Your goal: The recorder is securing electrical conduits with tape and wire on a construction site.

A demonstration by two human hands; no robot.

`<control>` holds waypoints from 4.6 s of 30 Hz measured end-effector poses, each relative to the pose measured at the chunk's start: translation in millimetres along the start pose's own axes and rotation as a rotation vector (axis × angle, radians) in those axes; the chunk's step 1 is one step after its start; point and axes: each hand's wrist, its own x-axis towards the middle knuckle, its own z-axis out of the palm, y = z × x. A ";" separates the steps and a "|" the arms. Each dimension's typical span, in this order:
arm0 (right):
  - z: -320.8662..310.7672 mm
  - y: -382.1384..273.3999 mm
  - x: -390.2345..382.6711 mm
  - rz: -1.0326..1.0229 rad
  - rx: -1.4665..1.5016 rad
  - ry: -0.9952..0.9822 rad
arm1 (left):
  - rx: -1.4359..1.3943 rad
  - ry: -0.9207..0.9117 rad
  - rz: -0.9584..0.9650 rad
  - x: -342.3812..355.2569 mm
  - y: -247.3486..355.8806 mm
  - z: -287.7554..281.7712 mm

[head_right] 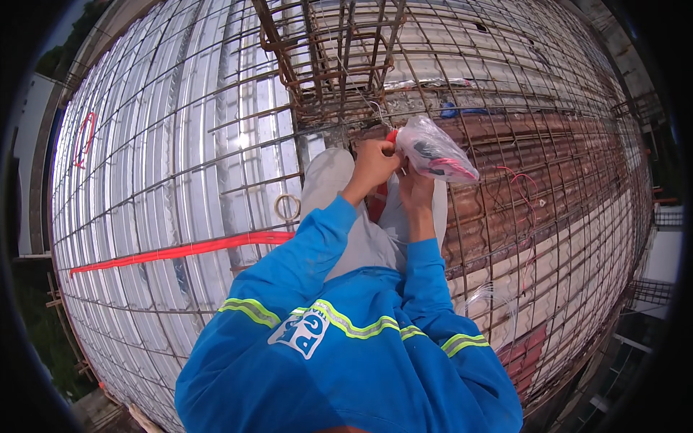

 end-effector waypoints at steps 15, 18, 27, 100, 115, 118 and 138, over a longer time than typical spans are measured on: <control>-20.8 6.4 27.1 0.166 -0.005 -0.332 | -0.920 -0.268 -0.674 19.7 -36.4 -12.7; -3.9 6.2 17.2 0.156 0.028 -0.359 | -0.847 -0.266 -0.681 20.1 -33.0 -19.0; -18.4 7.6 25.3 0.128 -0.059 -0.422 | -0.363 -0.330 -0.456 27.4 -24.1 -27.0; 15.7 0.6 -6.7 0.060 -0.273 -0.193 | -0.517 -0.289 -0.115 16.3 -61.4 -33.3; 4.2 -7.0 -12.1 0.073 -0.442 -0.070 | -0.870 -0.521 -0.134 27.9 -82.9 -12.5; -3.1 -6.5 -4.1 -0.007 -0.395 -0.094 | -0.889 -0.515 -0.137 28.2 -80.1 -11.7; -55.7 -60.8 74.9 0.090 -0.164 -0.489 | 0.132 0.033 0.373 22.4 -15.4 -27.5</control>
